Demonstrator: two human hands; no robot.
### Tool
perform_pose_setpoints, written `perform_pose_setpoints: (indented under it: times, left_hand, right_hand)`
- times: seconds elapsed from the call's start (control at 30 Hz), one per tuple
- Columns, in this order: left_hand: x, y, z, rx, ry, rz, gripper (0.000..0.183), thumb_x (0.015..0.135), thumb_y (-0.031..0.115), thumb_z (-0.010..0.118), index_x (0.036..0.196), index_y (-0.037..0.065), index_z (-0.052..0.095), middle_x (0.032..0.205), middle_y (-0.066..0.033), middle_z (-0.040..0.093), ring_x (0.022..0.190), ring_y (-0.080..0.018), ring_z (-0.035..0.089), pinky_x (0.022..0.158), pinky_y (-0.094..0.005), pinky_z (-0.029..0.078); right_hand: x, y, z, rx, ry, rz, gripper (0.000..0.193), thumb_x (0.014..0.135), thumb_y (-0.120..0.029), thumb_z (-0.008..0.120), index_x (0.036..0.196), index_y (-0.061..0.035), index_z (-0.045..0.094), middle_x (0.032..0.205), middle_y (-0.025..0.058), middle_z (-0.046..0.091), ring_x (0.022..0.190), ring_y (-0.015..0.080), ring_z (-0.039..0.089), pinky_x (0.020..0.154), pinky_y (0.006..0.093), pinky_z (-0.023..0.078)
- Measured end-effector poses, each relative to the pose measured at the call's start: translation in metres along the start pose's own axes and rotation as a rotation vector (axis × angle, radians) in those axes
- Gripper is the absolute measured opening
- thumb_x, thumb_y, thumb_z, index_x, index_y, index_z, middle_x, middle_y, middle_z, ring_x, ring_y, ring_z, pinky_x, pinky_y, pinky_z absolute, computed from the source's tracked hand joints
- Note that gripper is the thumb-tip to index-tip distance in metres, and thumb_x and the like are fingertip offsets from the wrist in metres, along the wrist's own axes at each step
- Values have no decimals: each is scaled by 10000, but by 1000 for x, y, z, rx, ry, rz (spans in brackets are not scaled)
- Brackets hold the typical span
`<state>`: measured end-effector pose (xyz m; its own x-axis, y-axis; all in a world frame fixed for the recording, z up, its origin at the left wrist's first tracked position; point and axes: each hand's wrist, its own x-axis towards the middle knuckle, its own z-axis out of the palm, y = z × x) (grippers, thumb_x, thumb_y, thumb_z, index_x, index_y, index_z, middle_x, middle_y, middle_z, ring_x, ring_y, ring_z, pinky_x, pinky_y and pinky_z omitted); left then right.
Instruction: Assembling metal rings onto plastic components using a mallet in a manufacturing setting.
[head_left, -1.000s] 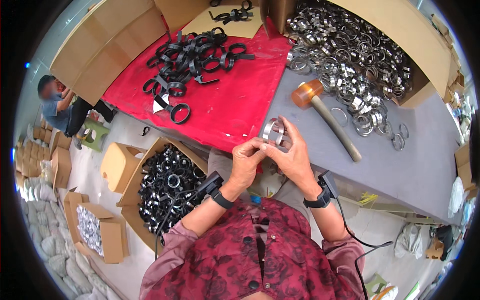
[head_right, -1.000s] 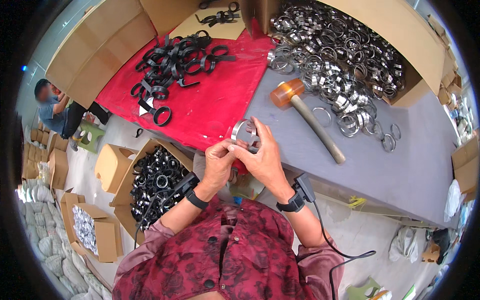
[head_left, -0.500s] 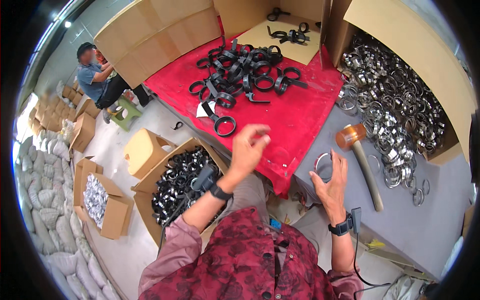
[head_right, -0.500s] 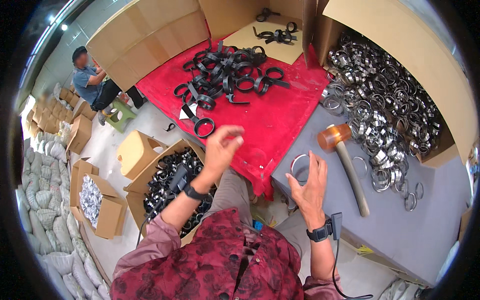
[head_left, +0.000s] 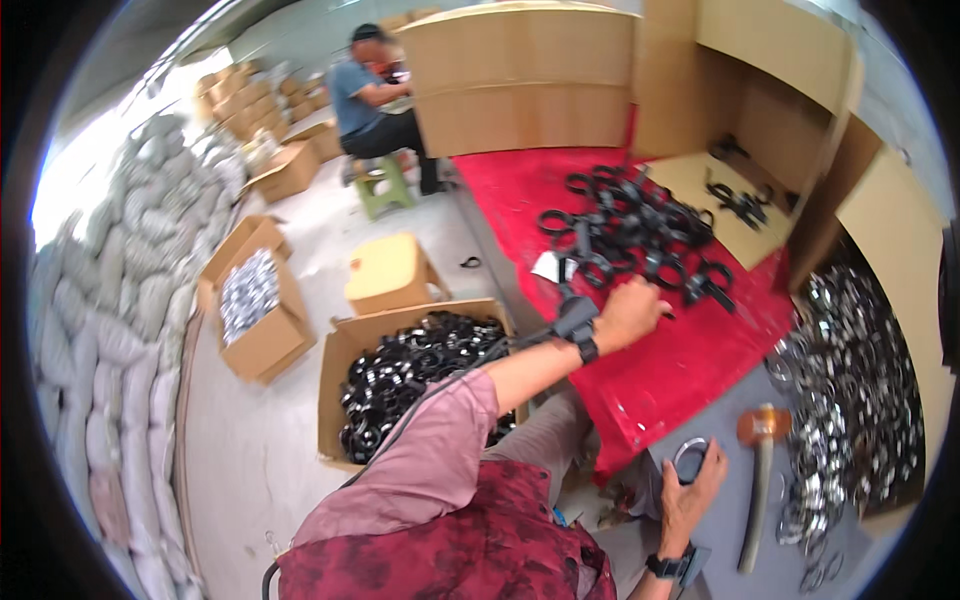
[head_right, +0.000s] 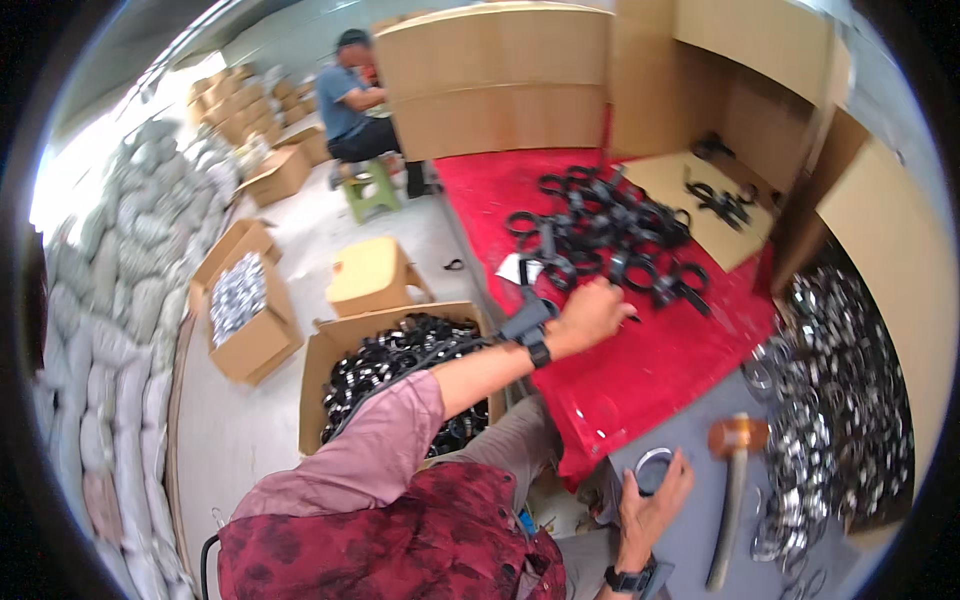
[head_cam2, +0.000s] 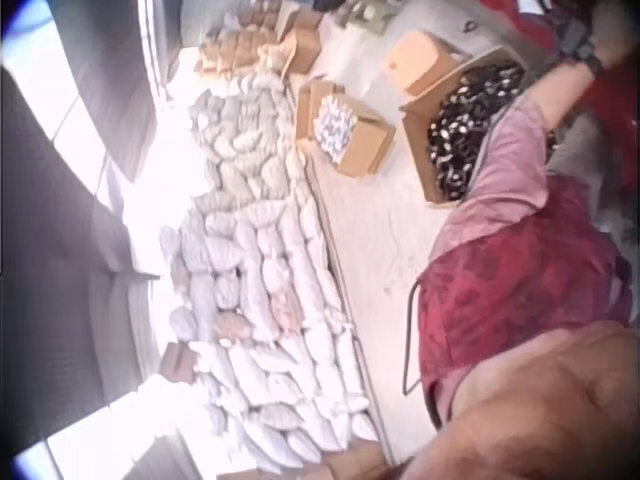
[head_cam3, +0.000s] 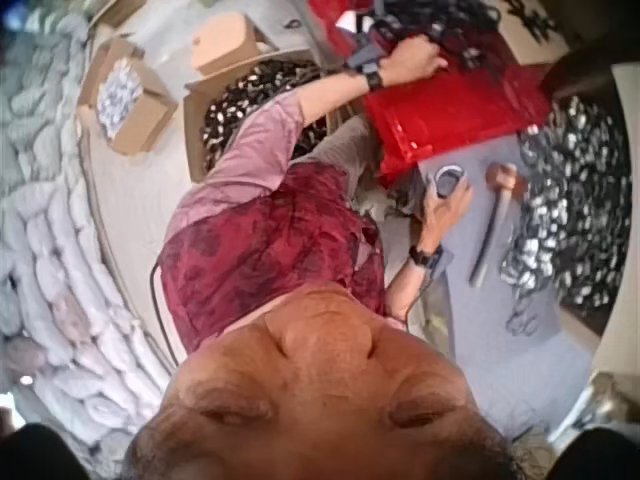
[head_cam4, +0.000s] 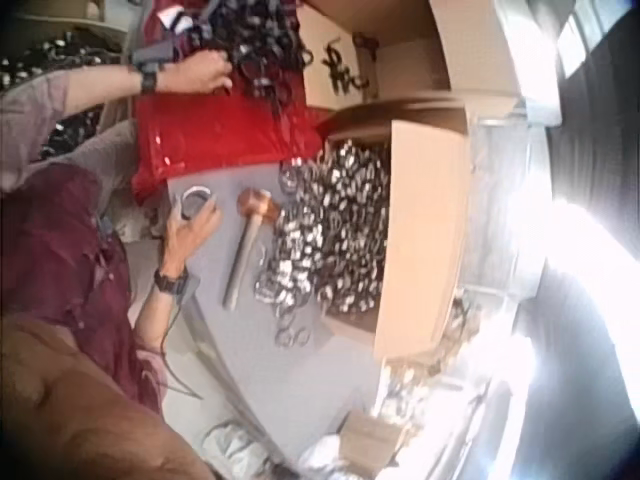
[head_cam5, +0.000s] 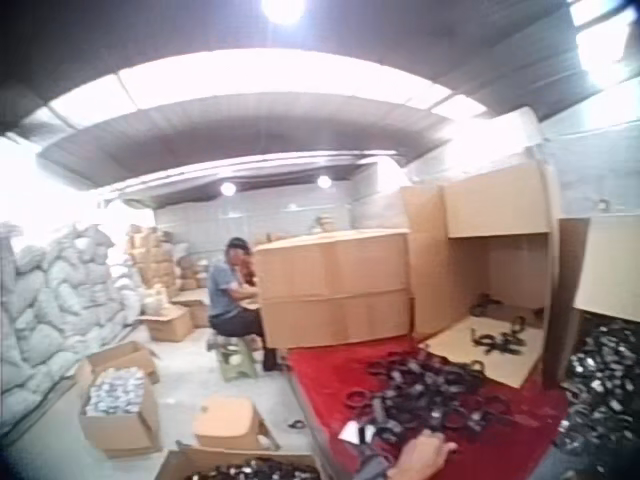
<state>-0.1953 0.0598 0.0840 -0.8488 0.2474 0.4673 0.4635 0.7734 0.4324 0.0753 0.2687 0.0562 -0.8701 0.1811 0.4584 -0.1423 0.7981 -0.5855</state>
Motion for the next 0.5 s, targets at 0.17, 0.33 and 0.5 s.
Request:
perform_pose_setpoints:
  times: [0.17,0.33,0.5]
  left_hand:
    - [-65,10,-39,-60,-94,109,330,906,309,740,901,-8,650,921,-240,595,737,-447,651,637,-550,518]
    - [-108,17,-57,-76,-97,196,344,892,338,750,936,10,658,929,-192,602,819,-412,651,679,-507,517]
    - [-106,15,-58,-179,-96,35,349,888,333,747,957,9,635,947,-190,617,843,-402,656,690,-506,504]
  right_hand:
    - [5,-3,2,29,-21,-1,813,706,-78,833,1429,53,484,1260,256,530,1186,454,522,1034,497,422]
    - [8,-4,3,-5,-9,8,799,710,-93,832,1420,49,495,1256,255,535,1185,457,520,1034,501,420]
    - [8,-3,3,-37,-8,22,806,704,-116,840,1420,38,501,1266,248,541,1196,451,521,1041,501,421]
